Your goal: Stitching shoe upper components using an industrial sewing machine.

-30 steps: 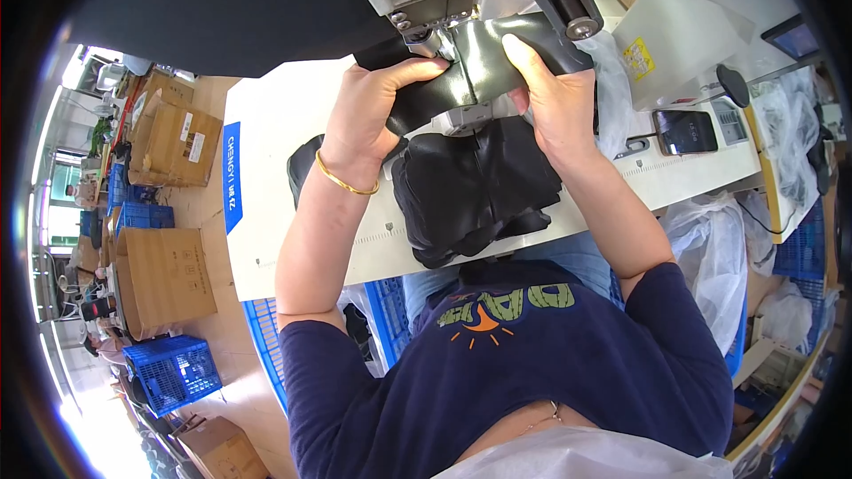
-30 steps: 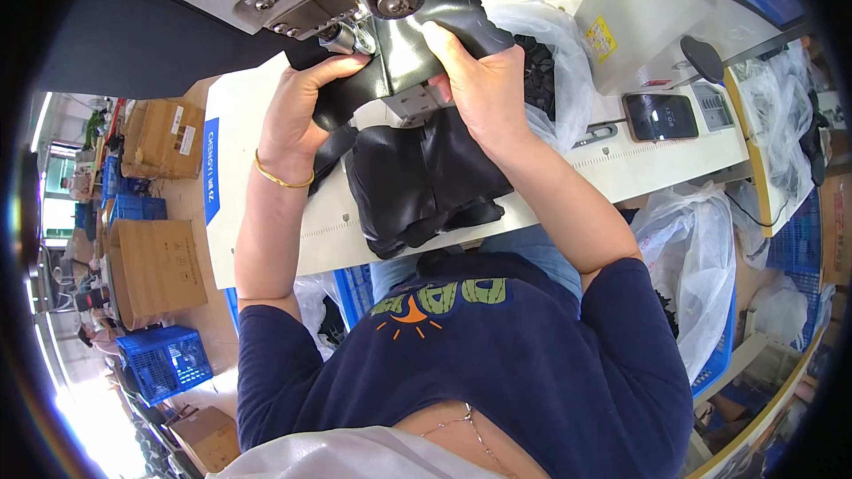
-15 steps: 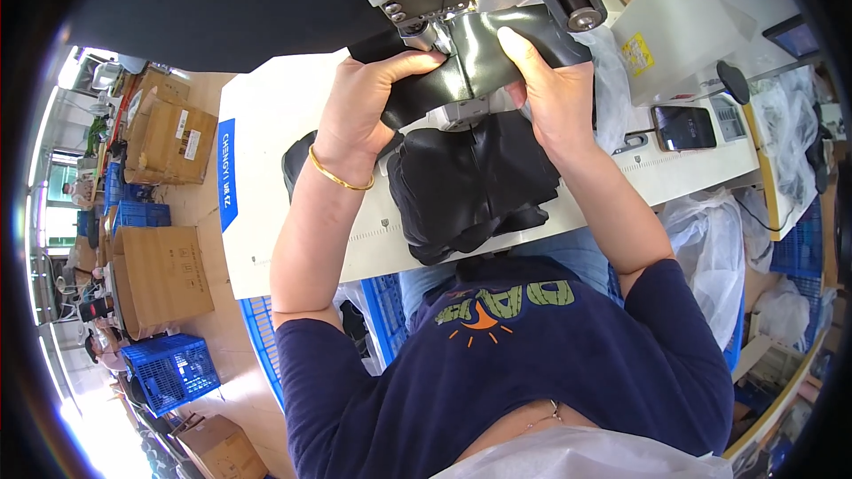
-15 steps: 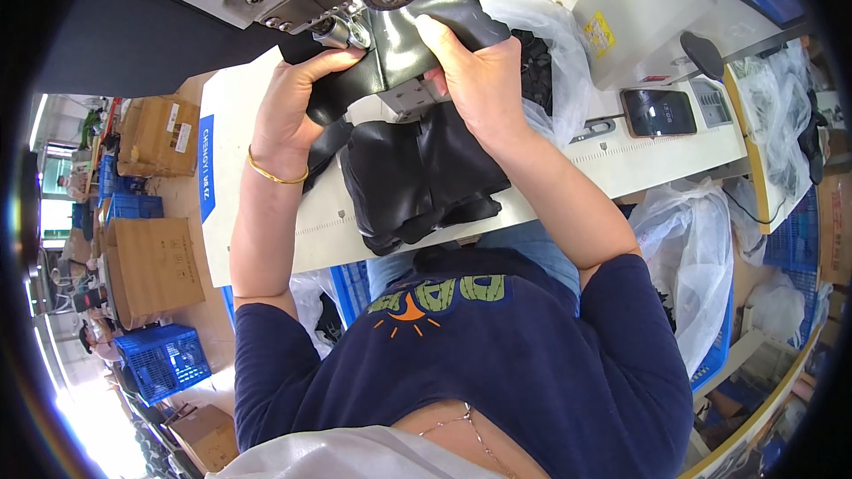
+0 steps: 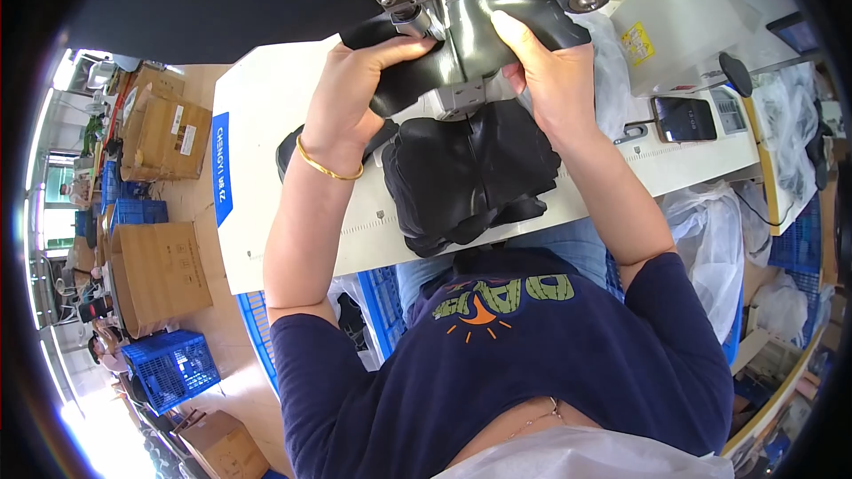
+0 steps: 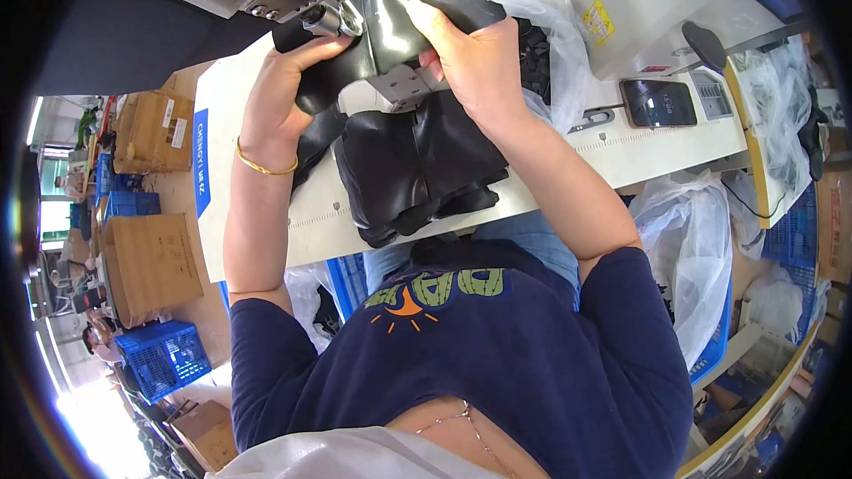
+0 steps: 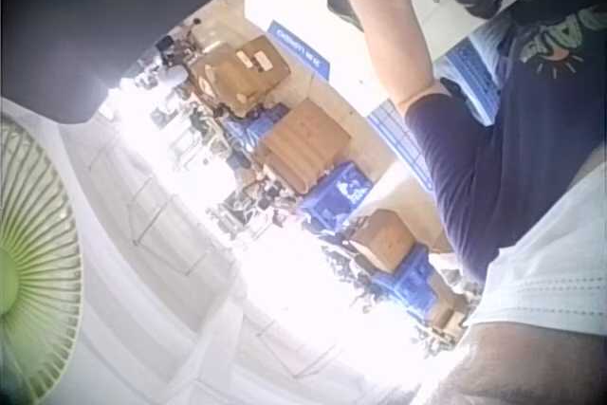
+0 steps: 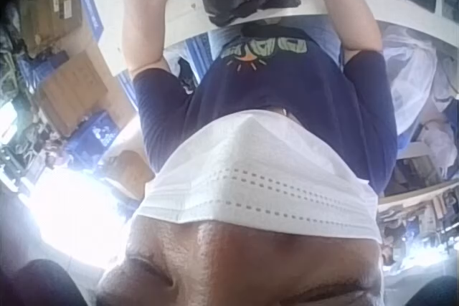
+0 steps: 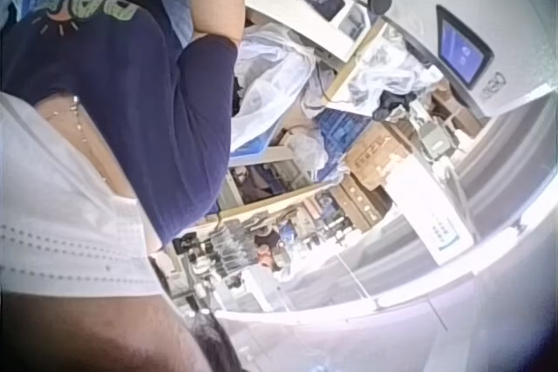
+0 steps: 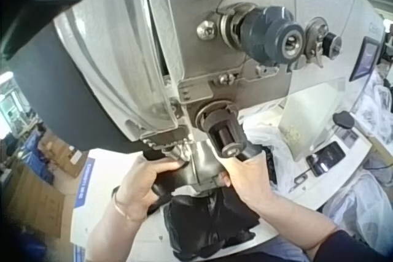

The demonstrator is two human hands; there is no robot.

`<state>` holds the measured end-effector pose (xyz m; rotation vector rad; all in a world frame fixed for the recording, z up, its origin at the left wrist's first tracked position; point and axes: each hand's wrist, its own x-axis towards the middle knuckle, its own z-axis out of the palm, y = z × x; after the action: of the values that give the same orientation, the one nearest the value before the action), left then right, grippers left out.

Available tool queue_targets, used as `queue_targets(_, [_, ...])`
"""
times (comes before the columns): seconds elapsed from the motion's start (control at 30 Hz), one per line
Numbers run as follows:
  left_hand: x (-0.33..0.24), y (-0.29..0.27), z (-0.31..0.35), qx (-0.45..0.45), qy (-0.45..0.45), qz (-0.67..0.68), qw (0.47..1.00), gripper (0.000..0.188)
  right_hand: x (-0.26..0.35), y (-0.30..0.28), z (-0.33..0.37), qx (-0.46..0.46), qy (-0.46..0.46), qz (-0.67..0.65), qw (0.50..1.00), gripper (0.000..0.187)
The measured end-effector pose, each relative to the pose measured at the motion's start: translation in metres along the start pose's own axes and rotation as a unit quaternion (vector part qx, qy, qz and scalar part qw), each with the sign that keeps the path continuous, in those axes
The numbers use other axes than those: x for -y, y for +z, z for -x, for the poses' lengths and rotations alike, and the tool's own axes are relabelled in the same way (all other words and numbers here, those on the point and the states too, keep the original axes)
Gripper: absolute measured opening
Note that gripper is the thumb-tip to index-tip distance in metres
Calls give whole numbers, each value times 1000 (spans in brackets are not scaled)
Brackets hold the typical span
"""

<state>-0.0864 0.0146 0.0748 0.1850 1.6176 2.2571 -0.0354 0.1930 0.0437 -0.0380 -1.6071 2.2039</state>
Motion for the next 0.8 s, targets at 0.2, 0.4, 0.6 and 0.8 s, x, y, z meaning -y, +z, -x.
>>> queue_targets(0.2, [1, -7, 1, 13, -20, 43, 999, 14, 1, -1, -1, -2, 13, 15, 1000, 15])
queue_targets(0.4, [-5, -17, 5, 54, -87, 126, 987, 16, 1, -2, -1, 5, 12, 3, 1000, 15])
queue_targets(0.6, [2, -11, 10, 57, -53, 21, 997, 18, 3, -1, 7, -1, 19, 17, 1000, 16])
queue_targets(0.8, [38, 9, 66, -14, -9, 71, 997, 25, -13, -1, 70, 59, 42, -98, 993, 20])
